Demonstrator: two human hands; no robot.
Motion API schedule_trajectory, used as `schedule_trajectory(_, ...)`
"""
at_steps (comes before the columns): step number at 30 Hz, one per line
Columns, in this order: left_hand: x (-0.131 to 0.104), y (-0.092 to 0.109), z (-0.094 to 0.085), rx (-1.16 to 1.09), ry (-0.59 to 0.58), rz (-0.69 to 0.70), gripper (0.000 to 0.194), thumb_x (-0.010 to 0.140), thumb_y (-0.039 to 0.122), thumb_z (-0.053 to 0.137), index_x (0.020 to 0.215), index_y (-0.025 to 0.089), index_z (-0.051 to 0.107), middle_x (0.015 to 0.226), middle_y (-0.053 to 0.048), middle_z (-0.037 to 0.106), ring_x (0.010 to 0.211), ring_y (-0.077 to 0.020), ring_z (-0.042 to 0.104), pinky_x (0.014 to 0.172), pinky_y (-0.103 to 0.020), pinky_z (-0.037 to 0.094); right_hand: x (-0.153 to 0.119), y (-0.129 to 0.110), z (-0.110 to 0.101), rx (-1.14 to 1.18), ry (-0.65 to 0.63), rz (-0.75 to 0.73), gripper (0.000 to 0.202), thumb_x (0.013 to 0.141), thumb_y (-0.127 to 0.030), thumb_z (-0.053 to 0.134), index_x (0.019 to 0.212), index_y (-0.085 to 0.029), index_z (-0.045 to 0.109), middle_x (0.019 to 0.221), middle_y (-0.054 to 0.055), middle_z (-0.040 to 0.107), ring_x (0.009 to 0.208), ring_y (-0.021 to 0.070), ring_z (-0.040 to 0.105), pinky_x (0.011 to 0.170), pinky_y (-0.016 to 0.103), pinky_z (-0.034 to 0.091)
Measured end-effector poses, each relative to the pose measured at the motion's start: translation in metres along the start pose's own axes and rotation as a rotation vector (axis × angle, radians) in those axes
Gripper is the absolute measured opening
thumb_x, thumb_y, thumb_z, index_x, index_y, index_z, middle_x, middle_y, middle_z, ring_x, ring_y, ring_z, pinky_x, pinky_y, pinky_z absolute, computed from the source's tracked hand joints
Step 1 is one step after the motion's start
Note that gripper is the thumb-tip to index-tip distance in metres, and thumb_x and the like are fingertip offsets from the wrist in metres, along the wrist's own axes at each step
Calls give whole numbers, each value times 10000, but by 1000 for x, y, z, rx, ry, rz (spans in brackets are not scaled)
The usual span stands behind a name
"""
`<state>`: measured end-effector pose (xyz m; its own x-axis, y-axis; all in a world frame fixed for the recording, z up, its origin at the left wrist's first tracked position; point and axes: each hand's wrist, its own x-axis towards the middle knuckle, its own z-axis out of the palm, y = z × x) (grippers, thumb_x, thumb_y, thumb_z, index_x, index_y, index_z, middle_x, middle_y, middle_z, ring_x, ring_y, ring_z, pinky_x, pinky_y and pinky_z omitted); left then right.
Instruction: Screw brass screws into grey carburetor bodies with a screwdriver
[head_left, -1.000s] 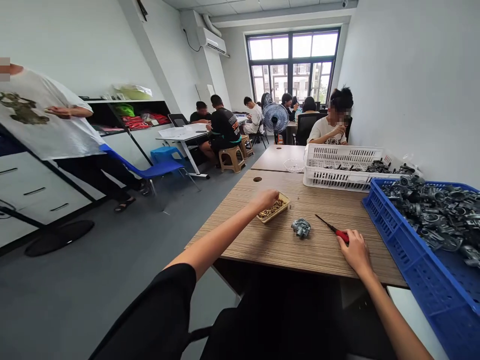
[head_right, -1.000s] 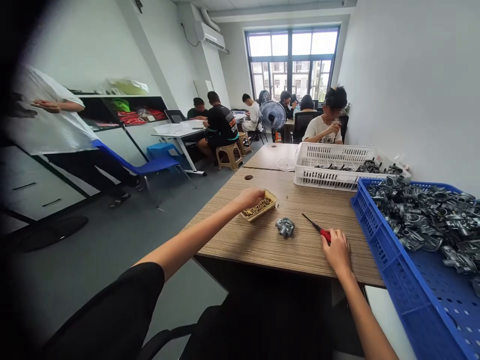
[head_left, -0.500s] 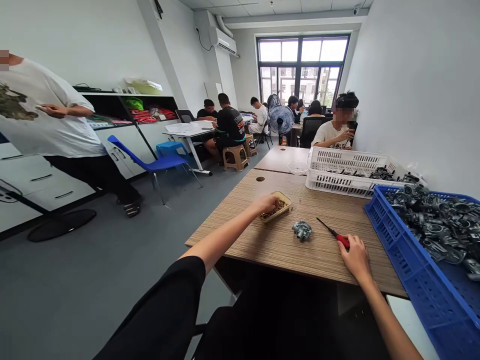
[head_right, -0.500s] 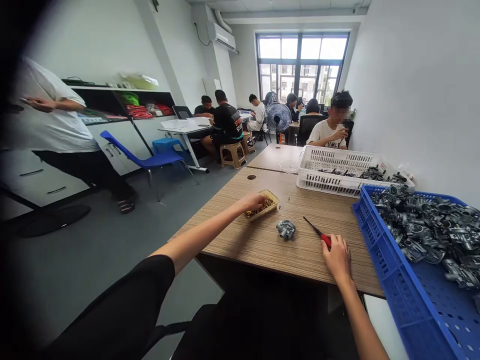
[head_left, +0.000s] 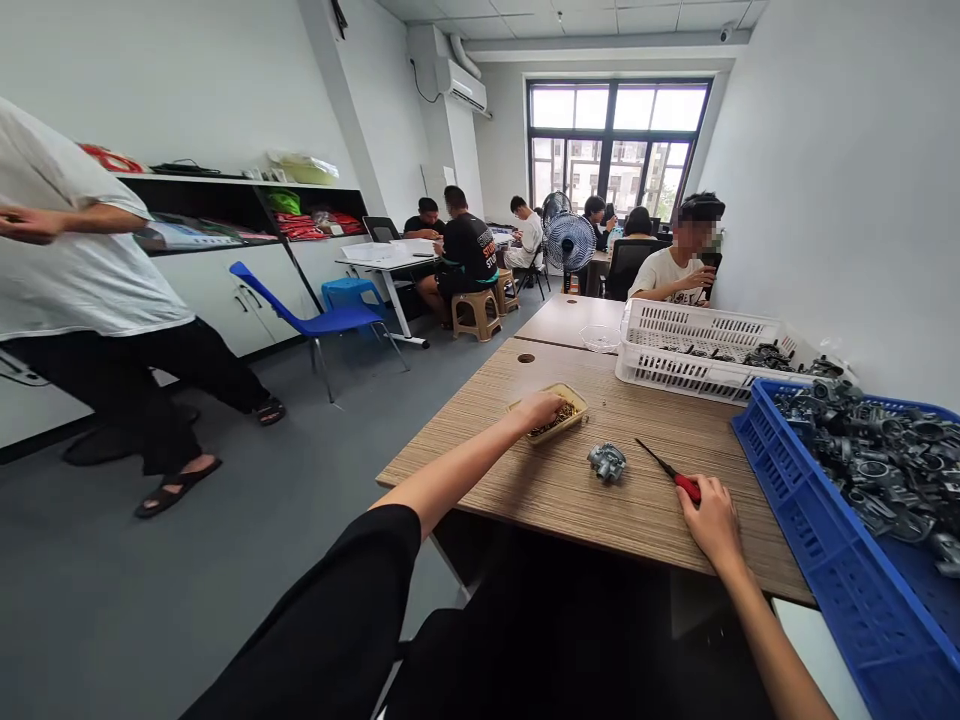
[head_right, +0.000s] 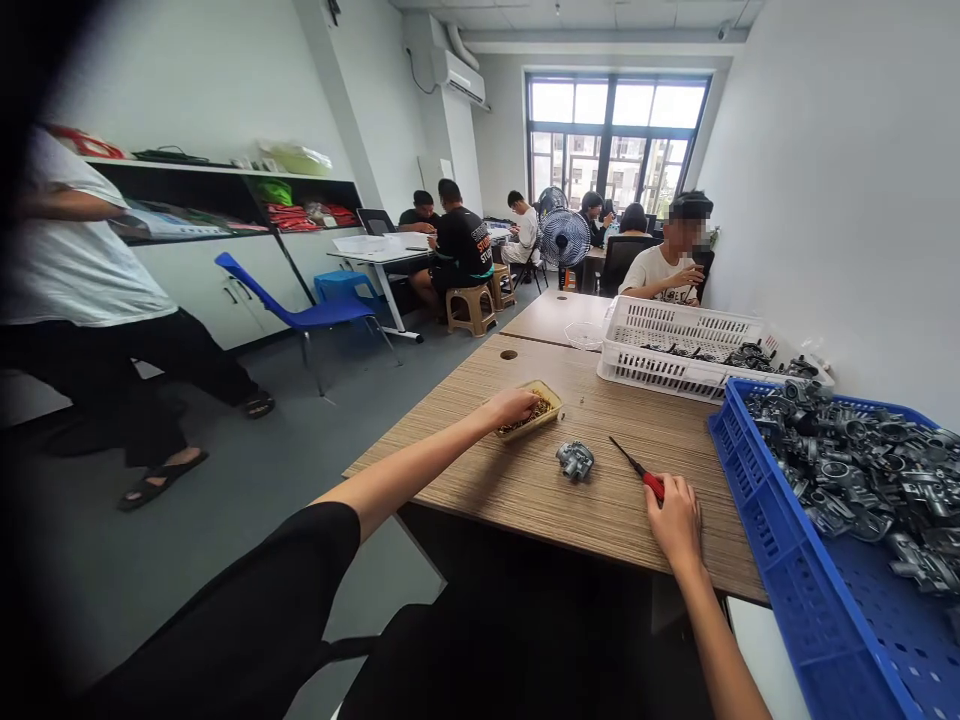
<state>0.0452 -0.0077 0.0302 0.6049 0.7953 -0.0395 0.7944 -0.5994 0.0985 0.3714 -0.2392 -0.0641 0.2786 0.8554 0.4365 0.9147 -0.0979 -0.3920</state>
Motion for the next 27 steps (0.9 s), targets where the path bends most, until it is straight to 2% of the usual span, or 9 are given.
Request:
schedule_trajectory(8,1,0,0,-16,17,2,197,830,138,594,949,186,743,992,-114,749,952,-260,704,830,-294,511,0,2,1,-14,-4,-7,305,946,-440,461,1024,-218,655,998,112,650,936,284,579,860,406,439)
schedule_trajectory(16,5,-5,4,-27,18,-43,201,844,195,581,958,195,746,934,-109,753,908,-245,699,760,-271,501,0,2,0,-18,-34,-5,274,948,-419,482,1024,-216,650,1012,108,649,949,281,574,872,399,437)
schedule_trajectory(27,17,-14,6,-46,-7,-26,177,847,225,540,823,180,709,794,-76,718,719,-181,620,652,-252,409,1,-3,-4,-48,-70,31,258,955,-377,512,1064,-200,665,1034,111,648,968,279,573,867,391,433)
